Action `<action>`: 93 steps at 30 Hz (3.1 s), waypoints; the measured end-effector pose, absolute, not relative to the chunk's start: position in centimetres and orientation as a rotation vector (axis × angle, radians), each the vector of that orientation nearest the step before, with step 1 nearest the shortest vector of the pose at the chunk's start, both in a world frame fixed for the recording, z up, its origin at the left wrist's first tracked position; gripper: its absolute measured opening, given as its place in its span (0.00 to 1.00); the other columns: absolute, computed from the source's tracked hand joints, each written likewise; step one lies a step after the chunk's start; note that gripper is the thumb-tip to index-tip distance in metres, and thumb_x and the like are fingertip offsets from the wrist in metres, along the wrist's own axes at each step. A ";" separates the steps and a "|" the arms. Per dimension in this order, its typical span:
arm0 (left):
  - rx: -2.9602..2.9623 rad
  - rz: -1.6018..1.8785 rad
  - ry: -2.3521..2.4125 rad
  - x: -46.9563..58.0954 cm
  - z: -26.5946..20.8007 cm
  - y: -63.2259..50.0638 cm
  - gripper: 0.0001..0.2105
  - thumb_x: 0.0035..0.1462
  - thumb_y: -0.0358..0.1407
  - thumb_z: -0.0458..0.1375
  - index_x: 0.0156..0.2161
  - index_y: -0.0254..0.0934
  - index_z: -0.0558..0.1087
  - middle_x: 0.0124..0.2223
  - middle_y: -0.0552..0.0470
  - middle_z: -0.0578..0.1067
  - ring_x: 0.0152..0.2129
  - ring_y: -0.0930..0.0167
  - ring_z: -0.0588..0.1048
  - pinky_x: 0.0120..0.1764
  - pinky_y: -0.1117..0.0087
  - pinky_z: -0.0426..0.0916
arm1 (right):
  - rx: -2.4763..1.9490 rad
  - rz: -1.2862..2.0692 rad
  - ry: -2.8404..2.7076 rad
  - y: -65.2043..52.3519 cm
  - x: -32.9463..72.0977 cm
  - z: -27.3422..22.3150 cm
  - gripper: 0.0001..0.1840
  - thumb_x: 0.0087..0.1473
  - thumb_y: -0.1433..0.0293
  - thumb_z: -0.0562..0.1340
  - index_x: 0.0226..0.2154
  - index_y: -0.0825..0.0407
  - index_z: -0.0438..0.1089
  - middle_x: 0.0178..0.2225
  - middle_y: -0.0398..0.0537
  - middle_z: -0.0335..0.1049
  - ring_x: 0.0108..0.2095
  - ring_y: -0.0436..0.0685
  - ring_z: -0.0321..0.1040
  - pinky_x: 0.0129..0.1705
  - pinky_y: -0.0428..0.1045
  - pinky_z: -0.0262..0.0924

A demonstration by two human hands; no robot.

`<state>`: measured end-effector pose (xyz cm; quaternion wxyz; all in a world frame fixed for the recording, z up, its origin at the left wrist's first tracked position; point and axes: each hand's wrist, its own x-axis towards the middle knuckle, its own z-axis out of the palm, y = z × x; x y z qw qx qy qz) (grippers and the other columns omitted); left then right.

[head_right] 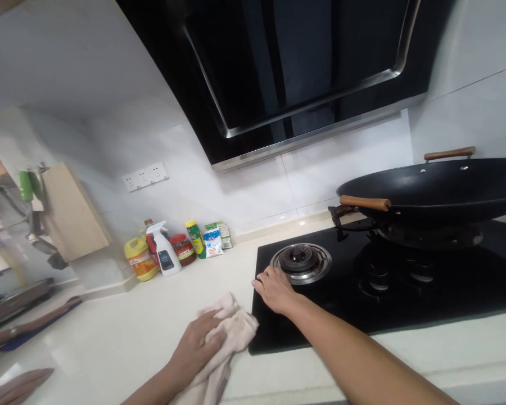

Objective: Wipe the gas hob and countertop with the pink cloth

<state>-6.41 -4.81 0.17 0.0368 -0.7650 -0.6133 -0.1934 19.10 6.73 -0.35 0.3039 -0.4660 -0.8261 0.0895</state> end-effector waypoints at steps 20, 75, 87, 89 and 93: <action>-2.084 -0.569 -1.901 -11.7 0.4 -9.3 0.17 0.60 0.45 0.53 0.44 0.44 0.82 0.53 0.49 0.79 0.52 0.58 0.76 0.53 0.54 0.73 | -1.237 0.212 -2.239 7.2 18.8 -1.1 0.26 0.68 0.55 0.47 0.47 0.50 0.74 0.48 0.56 0.68 0.48 0.62 0.62 0.54 0.58 0.54; -1.519 -0.842 -1.679 -21.1 -3.0 -17.0 0.17 0.63 0.44 0.48 0.39 0.41 0.79 0.41 0.48 0.82 0.41 0.60 0.80 0.45 0.59 0.72 | -1.110 0.060 -2.403 6.4 19.2 -2.6 0.23 0.67 0.56 0.48 0.45 0.49 0.74 0.45 0.55 0.68 0.46 0.61 0.62 0.52 0.59 0.57; -1.723 -1.065 -1.459 -6.8 -5.3 -16.6 0.13 0.61 0.37 0.53 0.46 0.44 0.77 0.45 0.47 0.78 0.45 0.61 0.75 0.46 0.60 0.65 | -1.104 0.014 -2.426 6.4 19.2 -3.1 0.24 0.67 0.56 0.48 0.46 0.50 0.74 0.46 0.56 0.68 0.46 0.62 0.62 0.52 0.59 0.57; -1.804 -1.123 -1.412 -4.5 -5.3 -16.2 0.11 0.58 0.36 0.54 0.42 0.43 0.77 0.42 0.47 0.77 0.41 0.62 0.76 0.44 0.60 0.65 | -1.094 -0.002 -2.439 6.5 19.2 -3.1 0.24 0.68 0.56 0.48 0.46 0.50 0.74 0.46 0.57 0.68 0.46 0.62 0.62 0.52 0.59 0.57; -1.916 -1.184 -1.378 -0.8 -4.9 -15.2 0.05 0.55 0.36 0.57 0.35 0.43 0.76 0.32 0.49 0.74 0.31 0.64 0.74 0.36 0.61 0.63 | -1.083 -0.037 -2.455 6.8 19.4 -3.4 0.23 0.68 0.56 0.48 0.47 0.49 0.73 0.46 0.56 0.68 0.45 0.62 0.62 0.51 0.59 0.58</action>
